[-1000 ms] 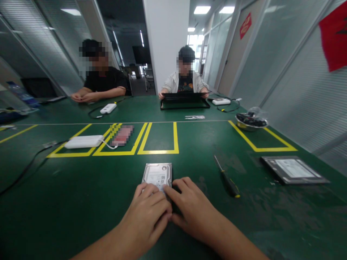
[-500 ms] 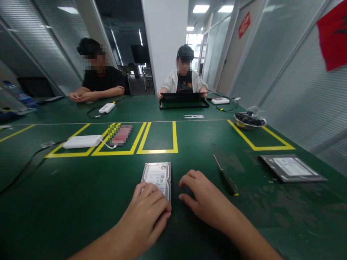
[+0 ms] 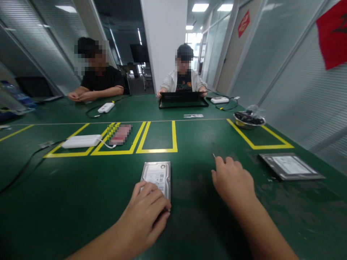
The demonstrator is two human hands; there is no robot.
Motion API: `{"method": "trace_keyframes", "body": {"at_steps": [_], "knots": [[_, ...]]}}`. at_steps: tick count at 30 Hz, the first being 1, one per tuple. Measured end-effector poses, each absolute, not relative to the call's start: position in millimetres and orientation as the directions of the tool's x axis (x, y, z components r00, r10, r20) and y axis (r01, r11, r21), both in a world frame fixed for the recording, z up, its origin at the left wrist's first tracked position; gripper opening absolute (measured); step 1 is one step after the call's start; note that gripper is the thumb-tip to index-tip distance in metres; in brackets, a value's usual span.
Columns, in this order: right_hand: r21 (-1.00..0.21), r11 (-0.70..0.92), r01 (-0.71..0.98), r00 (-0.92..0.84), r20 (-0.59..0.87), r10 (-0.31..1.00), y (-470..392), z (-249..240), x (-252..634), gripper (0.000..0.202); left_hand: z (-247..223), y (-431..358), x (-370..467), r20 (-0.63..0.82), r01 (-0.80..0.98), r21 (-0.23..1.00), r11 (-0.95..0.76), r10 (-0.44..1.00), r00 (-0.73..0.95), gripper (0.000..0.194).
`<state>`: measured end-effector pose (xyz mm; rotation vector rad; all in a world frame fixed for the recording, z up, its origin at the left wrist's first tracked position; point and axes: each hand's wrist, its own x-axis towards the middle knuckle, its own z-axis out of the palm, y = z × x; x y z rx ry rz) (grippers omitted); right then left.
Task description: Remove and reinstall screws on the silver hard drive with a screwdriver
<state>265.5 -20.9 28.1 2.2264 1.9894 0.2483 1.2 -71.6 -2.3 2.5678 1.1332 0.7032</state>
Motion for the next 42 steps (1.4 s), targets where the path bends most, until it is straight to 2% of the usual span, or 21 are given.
{"method": "trace_keyframes", "body": {"at_steps": [6, 11, 21, 42], "knots": [[0.172, -0.178, 0.969, 0.211, -0.194, 0.958, -18.9, 31.8, 272.3, 0.020, -3.3, -71.2, 2.1, 0.334, 0.624, 0.398, -0.672, 0.740, 0.584, 0.004], [0.152, -0.171, 0.973, 0.206, -0.253, 0.945, -18.0, 31.4, 277.4, 0.022, -3.5, -71.4, 3.6, 0.349, 0.620, 0.398, -0.676, 0.737, 0.579, 0.006], [0.129, -0.186, 0.974, 0.217, -0.297, 0.930, -15.3, 30.1, 282.4, 0.023, -3.7, -71.9, 5.6, 0.336, 0.630, 0.411, -0.659, 0.752, 0.567, 0.007], [0.114, -0.185, 0.976, 0.213, -0.332, 0.919, -14.4, 29.3, 286.7, 0.024, -5.8, -71.7, 6.0, 0.301, 0.684, 0.322, -0.655, 0.755, 0.582, 0.010]]}}
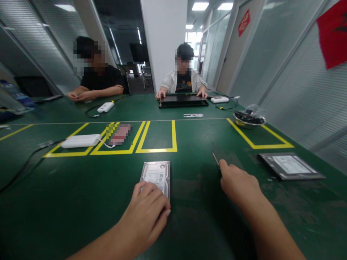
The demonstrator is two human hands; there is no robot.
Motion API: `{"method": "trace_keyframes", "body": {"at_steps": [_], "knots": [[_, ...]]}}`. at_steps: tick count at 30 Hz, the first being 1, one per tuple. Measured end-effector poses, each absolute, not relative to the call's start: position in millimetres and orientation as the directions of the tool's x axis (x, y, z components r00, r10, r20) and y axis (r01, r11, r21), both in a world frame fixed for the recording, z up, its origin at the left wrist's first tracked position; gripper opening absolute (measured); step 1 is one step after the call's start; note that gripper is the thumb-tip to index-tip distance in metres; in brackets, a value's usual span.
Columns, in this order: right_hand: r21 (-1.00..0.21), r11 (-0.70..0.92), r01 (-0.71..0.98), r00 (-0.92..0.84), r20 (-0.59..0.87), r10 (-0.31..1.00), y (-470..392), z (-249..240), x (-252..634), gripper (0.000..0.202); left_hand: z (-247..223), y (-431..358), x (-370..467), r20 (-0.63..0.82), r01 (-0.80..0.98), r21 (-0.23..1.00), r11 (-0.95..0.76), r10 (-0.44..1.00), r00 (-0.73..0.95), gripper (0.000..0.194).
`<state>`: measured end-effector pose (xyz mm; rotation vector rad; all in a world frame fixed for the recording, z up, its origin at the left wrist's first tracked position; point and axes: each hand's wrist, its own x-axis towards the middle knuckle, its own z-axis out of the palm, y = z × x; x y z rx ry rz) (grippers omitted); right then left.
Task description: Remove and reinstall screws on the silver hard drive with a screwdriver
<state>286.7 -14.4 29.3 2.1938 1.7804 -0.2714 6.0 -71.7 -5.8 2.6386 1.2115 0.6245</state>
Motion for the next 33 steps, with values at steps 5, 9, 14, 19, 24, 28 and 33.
{"method": "trace_keyframes", "body": {"at_steps": [5, 9, 14, 19, 24, 28, 33], "knots": [[0.111, -0.185, 0.976, 0.212, -0.329, 0.920, -14.4, 28.7, 286.4, 0.023, -6.7, -71.9, 6.6, 0.292, 0.697, 0.298, -0.652, 0.758, 0.584, 0.010], [0.105, -0.180, 0.978, 0.205, -0.334, 0.920, -14.3, 28.4, 286.6, 0.024, -6.7, -72.0, 6.8, 0.290, 0.704, 0.291, -0.648, 0.761, 0.580, 0.010], [0.109, -0.178, 0.978, 0.205, -0.337, 0.919, -14.9, 29.8, 286.6, 0.023, -6.9, -71.0, 6.7, 0.279, 0.706, 0.295, -0.644, 0.764, 0.581, 0.010], [0.109, -0.175, 0.979, 0.202, -0.337, 0.920, -14.4, 29.8, 286.0, 0.023, -7.4, -71.1, 6.4, 0.283, 0.701, 0.286, -0.653, 0.757, 0.589, 0.009], [0.110, -0.171, 0.979, 0.199, -0.332, 0.922, -13.7, 27.4, 287.9, 0.021, -8.2, -71.5, 5.9, 0.321, 0.691, 0.271, -0.671, 0.739, 0.592, 0.008], [0.112, -0.174, 0.978, 0.202, -0.331, 0.922, -14.4, 26.3, 289.6, 0.024, -9.4, -71.0, 5.4, 0.351, 0.680, 0.261, -0.685, 0.724, 0.594, 0.008], [0.120, -0.187, 0.975, 0.216, -0.305, 0.928, -14.8, 27.6, 285.6, 0.025, -9.2, -71.0, 4.9, 0.370, 0.668, 0.239, -0.705, 0.702, 0.608, 0.008]]}}
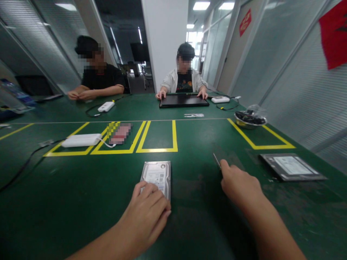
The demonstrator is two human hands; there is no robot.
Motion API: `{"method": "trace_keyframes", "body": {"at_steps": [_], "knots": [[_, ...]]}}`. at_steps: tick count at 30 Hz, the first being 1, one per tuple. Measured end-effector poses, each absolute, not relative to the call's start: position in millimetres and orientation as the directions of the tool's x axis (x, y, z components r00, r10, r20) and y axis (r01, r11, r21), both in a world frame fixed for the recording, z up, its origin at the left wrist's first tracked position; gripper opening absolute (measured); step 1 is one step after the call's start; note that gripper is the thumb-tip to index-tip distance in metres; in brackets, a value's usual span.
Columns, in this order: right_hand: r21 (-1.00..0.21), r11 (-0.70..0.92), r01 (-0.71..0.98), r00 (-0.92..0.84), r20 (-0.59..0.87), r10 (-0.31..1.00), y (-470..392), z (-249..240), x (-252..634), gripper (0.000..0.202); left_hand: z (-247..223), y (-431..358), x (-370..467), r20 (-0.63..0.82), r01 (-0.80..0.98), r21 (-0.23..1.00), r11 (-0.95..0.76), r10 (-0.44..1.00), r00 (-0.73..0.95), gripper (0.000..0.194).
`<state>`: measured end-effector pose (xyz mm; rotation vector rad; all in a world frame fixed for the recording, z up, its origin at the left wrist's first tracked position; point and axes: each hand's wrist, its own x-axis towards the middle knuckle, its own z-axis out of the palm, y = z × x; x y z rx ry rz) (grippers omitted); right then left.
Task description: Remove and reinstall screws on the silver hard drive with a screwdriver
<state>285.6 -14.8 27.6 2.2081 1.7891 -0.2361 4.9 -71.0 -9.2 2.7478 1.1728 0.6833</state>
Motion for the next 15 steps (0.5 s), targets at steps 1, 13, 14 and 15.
{"method": "trace_keyframes", "body": {"at_steps": [1, 13, 14, 15], "knots": [[0.121, -0.190, 0.974, 0.218, -0.294, 0.930, -14.8, 28.2, 284.5, 0.025, -9.1, -70.9, 4.7, 0.374, 0.665, 0.239, -0.708, 0.699, 0.610, 0.008], [-0.538, 0.126, 0.834, -0.011, 0.211, 0.977, -13.7, 30.5, 276.6, 0.034, -7.1, -69.5, 2.6, 0.381, 0.646, 0.249, -0.721, 0.686, 0.620, 0.010], [-0.590, 0.181, 0.787, -0.035, 0.250, 0.968, -14.6, 30.9, 274.8, 0.034, -7.5, -69.4, 2.7, 0.382, 0.648, 0.247, -0.720, 0.687, 0.618, 0.010], [-0.638, 0.225, 0.736, -0.050, 0.280, 0.959, -15.5, 31.2, 273.1, 0.034, -7.9, -69.4, 2.7, 0.382, 0.649, 0.245, -0.720, 0.687, 0.618, 0.010]]}}
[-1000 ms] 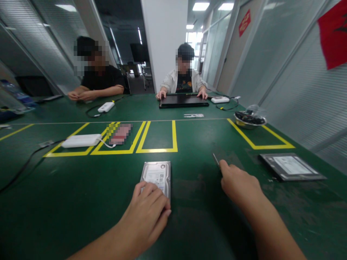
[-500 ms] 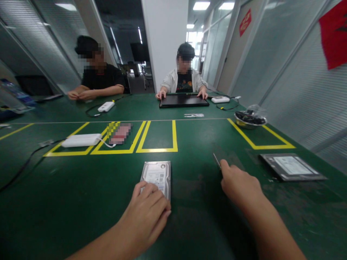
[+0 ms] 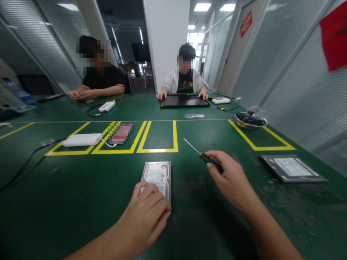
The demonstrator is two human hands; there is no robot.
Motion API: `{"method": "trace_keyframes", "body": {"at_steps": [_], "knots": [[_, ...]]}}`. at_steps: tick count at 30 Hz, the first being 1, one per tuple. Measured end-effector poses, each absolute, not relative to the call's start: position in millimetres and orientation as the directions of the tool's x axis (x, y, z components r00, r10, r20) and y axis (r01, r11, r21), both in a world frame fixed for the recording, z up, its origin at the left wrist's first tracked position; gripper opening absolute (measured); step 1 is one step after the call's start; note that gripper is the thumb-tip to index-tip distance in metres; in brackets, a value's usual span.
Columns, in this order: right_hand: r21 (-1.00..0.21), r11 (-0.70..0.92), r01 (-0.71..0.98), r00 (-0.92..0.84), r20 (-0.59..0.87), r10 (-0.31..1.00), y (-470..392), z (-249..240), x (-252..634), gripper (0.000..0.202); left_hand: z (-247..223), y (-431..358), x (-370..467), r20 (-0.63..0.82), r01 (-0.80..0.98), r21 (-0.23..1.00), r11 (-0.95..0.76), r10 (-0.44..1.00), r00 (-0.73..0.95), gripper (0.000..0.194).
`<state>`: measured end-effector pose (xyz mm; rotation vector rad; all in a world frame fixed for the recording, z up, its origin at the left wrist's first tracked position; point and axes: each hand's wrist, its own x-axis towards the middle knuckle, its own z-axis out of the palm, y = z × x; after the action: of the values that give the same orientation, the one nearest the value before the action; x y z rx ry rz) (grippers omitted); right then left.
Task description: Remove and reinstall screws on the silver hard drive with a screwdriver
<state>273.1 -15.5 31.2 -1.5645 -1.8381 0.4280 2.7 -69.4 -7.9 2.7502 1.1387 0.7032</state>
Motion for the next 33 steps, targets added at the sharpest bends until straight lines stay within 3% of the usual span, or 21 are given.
{"method": "trace_keyframes", "body": {"at_steps": [5, 11, 20, 28, 33], "knots": [[-0.876, 0.271, 0.398, 0.001, 0.296, 0.955, -18.5, 29.6, 265.6, 0.038, -8.5, -70.4, 2.7, 0.379, 0.651, 0.258, -0.713, 0.695, 0.611, 0.008], [-0.976, 0.188, 0.112, 0.160, 0.204, 0.966, -17.5, 30.0, 260.9, 0.047, -9.0, -71.4, 2.8, 0.389, 0.649, 0.294, -0.702, 0.708, 0.589, 0.008], [-0.993, 0.079, -0.091, 0.142, 0.065, 0.988, -16.6, 29.3, 258.5, 0.043, -7.2, -71.5, 3.0, 0.381, 0.645, 0.328, -0.690, 0.722, 0.577, 0.007], [-0.954, 0.255, -0.160, -0.026, 0.262, 0.965, -33.5, 17.5, 236.2, 0.037, -8.0, -71.5, 2.3, 0.372, 0.650, 0.345, -0.677, 0.734, 0.567, 0.006], [-0.936, 0.342, -0.079, -0.107, 0.349, 0.931, -41.2, 17.8, 229.4, 0.029, -6.2, -71.5, 2.1, 0.366, 0.658, 0.337, -0.673, 0.738, 0.567, 0.007]]}}
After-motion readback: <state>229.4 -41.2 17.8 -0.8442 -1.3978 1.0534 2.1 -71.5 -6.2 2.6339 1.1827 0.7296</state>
